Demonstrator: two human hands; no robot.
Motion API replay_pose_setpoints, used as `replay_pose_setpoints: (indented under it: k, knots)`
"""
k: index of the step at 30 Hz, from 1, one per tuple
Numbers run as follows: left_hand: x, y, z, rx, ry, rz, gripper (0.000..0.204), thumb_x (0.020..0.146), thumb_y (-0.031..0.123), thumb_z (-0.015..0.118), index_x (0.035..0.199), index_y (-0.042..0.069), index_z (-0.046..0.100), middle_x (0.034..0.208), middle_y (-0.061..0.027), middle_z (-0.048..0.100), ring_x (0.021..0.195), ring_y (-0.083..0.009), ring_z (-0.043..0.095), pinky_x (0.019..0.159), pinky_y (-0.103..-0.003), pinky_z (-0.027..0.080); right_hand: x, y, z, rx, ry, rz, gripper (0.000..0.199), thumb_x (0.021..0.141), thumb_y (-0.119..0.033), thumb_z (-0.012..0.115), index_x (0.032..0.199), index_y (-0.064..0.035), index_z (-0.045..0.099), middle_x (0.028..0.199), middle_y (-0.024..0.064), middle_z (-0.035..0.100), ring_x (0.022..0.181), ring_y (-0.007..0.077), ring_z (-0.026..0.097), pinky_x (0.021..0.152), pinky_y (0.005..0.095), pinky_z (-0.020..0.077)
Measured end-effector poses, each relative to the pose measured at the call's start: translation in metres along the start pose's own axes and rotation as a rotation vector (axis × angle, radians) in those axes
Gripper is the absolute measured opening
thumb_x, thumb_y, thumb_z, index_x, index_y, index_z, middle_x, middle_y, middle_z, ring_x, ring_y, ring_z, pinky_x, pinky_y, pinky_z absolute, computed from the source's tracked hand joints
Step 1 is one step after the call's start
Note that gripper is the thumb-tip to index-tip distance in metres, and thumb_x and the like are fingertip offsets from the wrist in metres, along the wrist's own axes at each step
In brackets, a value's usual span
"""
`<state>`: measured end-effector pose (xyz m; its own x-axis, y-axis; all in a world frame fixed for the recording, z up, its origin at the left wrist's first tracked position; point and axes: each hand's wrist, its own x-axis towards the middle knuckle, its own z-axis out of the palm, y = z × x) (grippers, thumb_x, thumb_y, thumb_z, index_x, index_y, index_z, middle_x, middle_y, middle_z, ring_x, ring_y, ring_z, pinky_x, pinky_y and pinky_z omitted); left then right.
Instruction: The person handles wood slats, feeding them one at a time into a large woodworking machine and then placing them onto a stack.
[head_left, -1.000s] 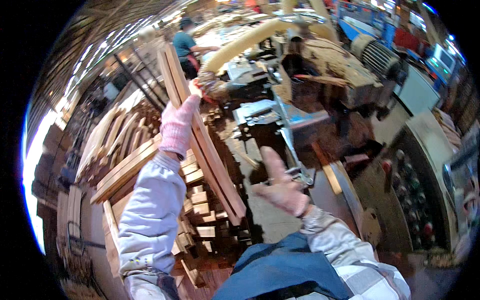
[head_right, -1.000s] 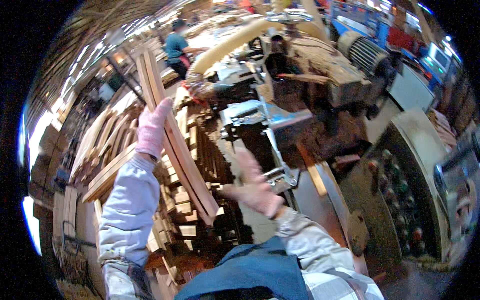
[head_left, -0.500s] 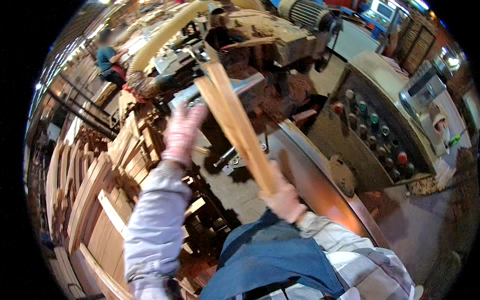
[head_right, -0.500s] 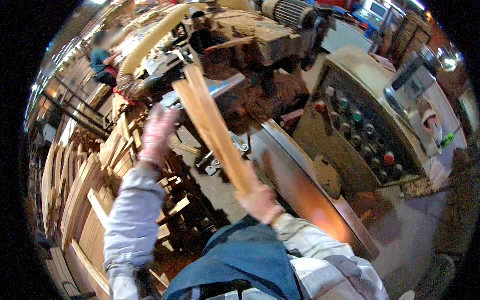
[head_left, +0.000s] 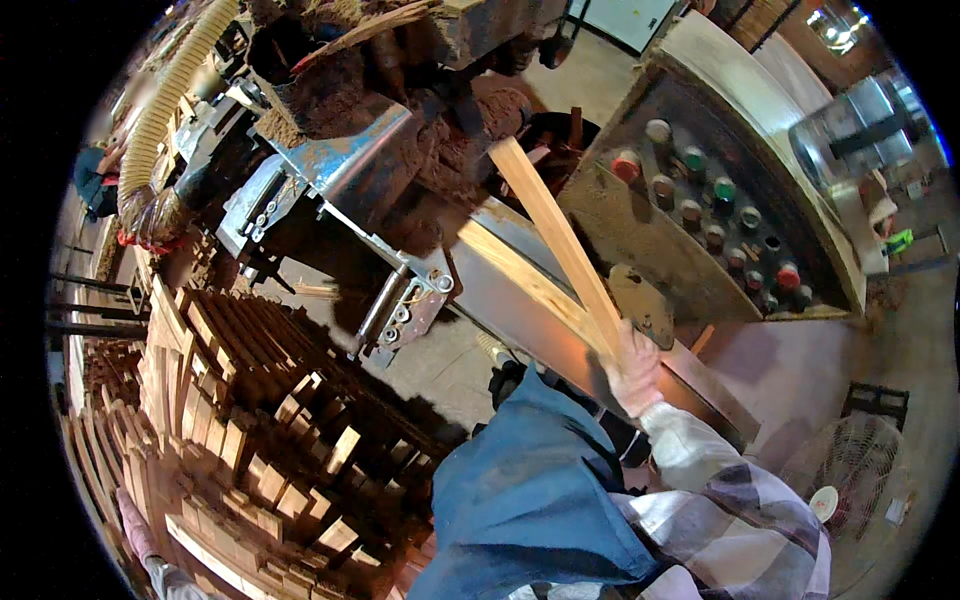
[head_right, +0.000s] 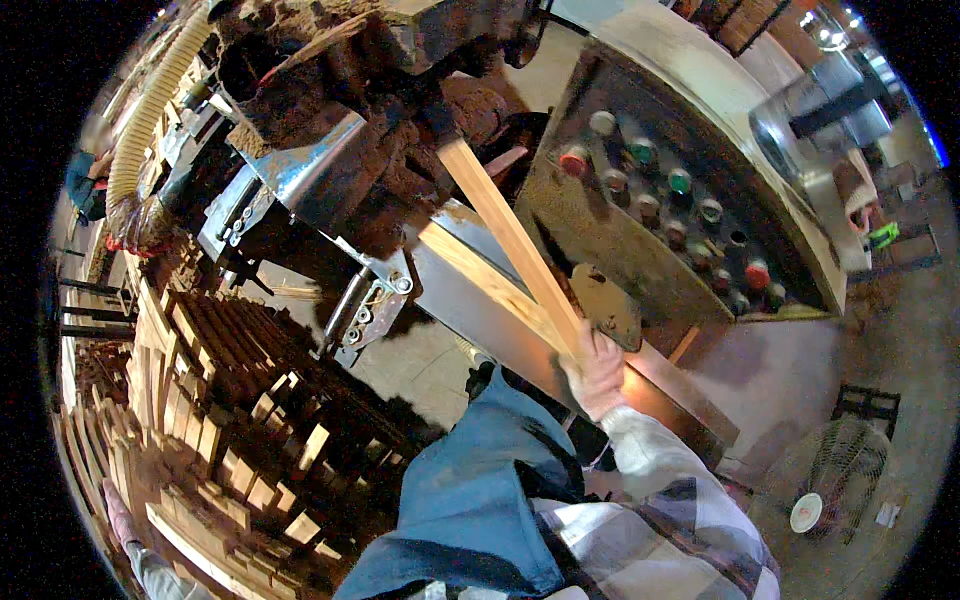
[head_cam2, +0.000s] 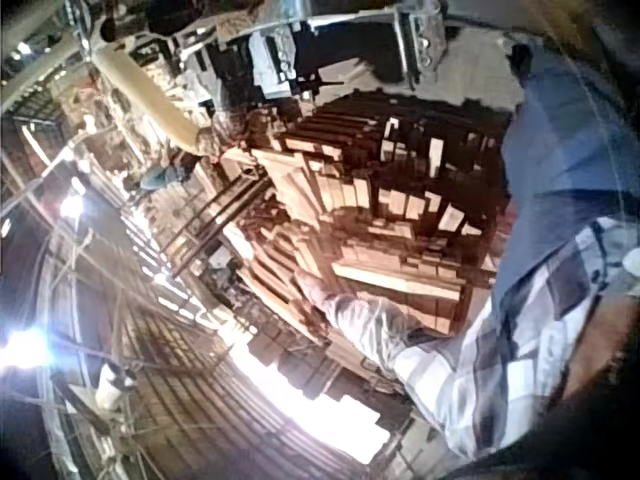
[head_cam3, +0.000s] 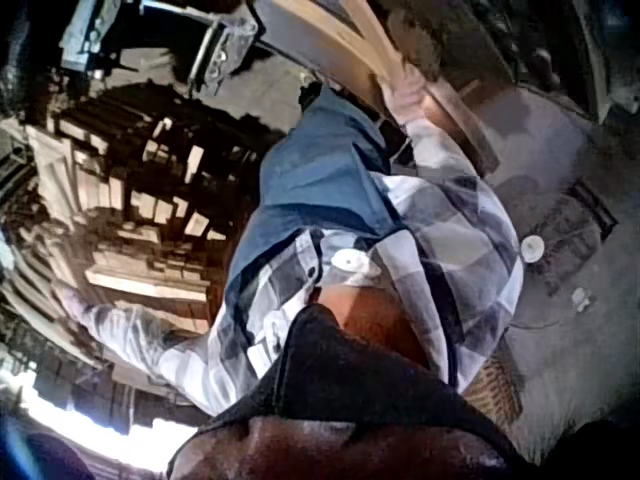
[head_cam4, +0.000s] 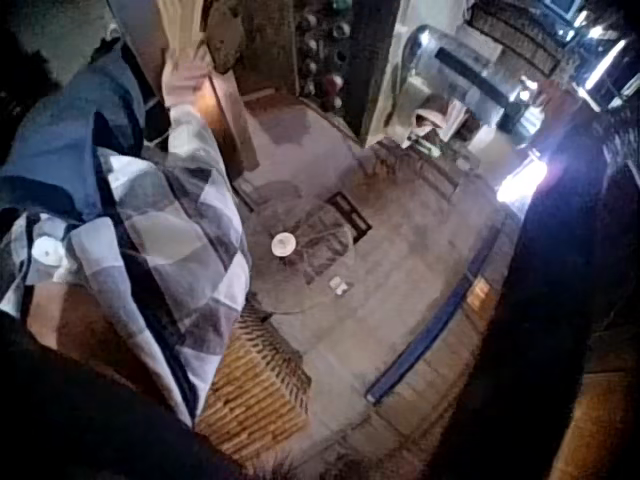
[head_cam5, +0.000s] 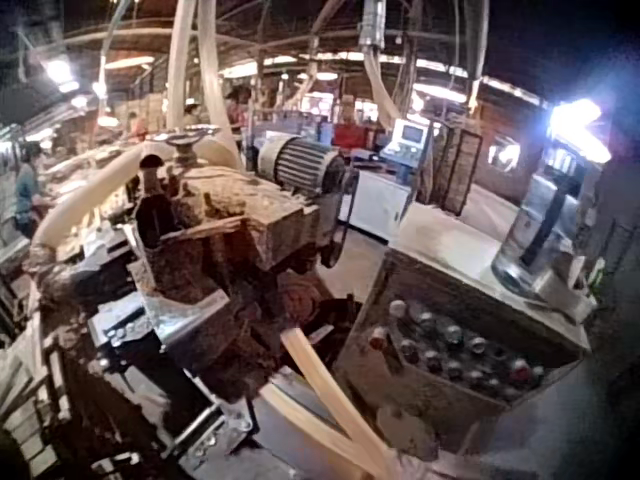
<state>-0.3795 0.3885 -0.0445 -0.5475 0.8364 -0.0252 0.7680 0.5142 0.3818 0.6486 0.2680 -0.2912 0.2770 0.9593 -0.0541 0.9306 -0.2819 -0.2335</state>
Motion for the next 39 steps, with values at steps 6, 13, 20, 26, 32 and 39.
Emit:
replay_pose_setpoints:
  k: [6, 13, 20, 26, 32, 39]
  knots:
    - [0.006, -0.012, -0.040, -0.231, -0.178, 0.098, 0.061, 0.114, 0.041, 0.040, 0.161, 0.002, 0.042, 0.161, -0.0088, 0.049, 0.150, -0.0220, 0.043, 0.124, -0.032, 0.032, 0.144, -0.102, 0.047, 0.207, 0.153, -0.097, 0.092, 0.091, -0.045, 0.071, 0.163, -0.0054, 0.029, 0.133, 0.0261, 0.060, 0.129, 0.0436, 0.050, 0.111, 0.0545, 0.0376]
    - [-0.017, 0.024, -0.026, 0.178, -0.198, -0.139, 0.061, 0.112, 0.041, 0.044, 0.159, 0.001, 0.042, 0.151, -0.0154, 0.058, 0.140, -0.0253, 0.054, 0.116, -0.036, 0.040, 0.145, -0.124, 0.032, 0.379, 0.027, -0.165, 0.087, 0.089, -0.035, 0.069, 0.161, -0.0054, 0.031, 0.136, 0.0297, 0.057, 0.128, 0.0484, 0.049, 0.109, 0.0559, 0.0384]
    - [-0.090, -0.024, -0.065, 0.488, -0.118, 0.115, 0.074, 0.107, 0.057, 0.052, 0.145, -0.006, 0.056, 0.142, -0.0232, 0.064, 0.131, -0.0331, 0.060, 0.108, -0.043, 0.046, -0.065, 0.013, 0.005, 0.035, -0.145, -0.262, 0.069, 0.084, -0.025, 0.076, 0.144, 0.0010, 0.053, 0.137, 0.0243, 0.060, 0.131, 0.0438, 0.053, 0.117, 0.0552, 0.0380]
    - [-0.183, 0.171, -0.051, 0.106, 0.027, -0.133, 0.062, 0.096, 0.030, 0.071, 0.150, 0.005, 0.055, 0.130, -0.0155, 0.072, 0.119, -0.0269, 0.068, 0.103, -0.040, 0.052, -0.050, -0.018, -0.007, -0.230, -0.158, -0.123, 0.035, 0.076, -0.007, 0.068, 0.109, -0.0014, 0.063, 0.105, 0.0192, 0.063, 0.103, 0.0413, 0.060, 0.092, 0.0506, 0.0485]
    - [-0.189, 0.179, -0.055, 0.784, 0.438, 0.513, 0.053, 0.077, 0.022, 0.084, 0.124, 0.004, 0.068, 0.115, -0.0177, 0.071, 0.108, -0.0401, 0.068, 0.094, -0.050, 0.054, 0.072, -0.028, 0.044, -0.137, 0.273, -0.502, 0.054, 0.091, -0.018, 0.068, 0.143, -0.0088, 0.061, 0.144, 0.0223, 0.058, 0.136, 0.0446, 0.051, 0.117, 0.0510, 0.0412]
    - [-0.224, 0.324, 0.024, 0.617, 0.196, 1.016, 0.033, 0.088, 0.010, 0.067, 0.121, 0.012, 0.067, 0.108, -0.0080, 0.071, 0.104, -0.0288, 0.070, 0.093, -0.045, 0.053, 0.168, -0.122, 0.049, -0.009, 0.023, -0.419, 0.057, 0.093, -0.020, 0.070, 0.147, -0.0070, 0.059, 0.148, 0.0220, 0.057, 0.138, 0.0440, 0.051, 0.119, 0.0502, 0.0382]
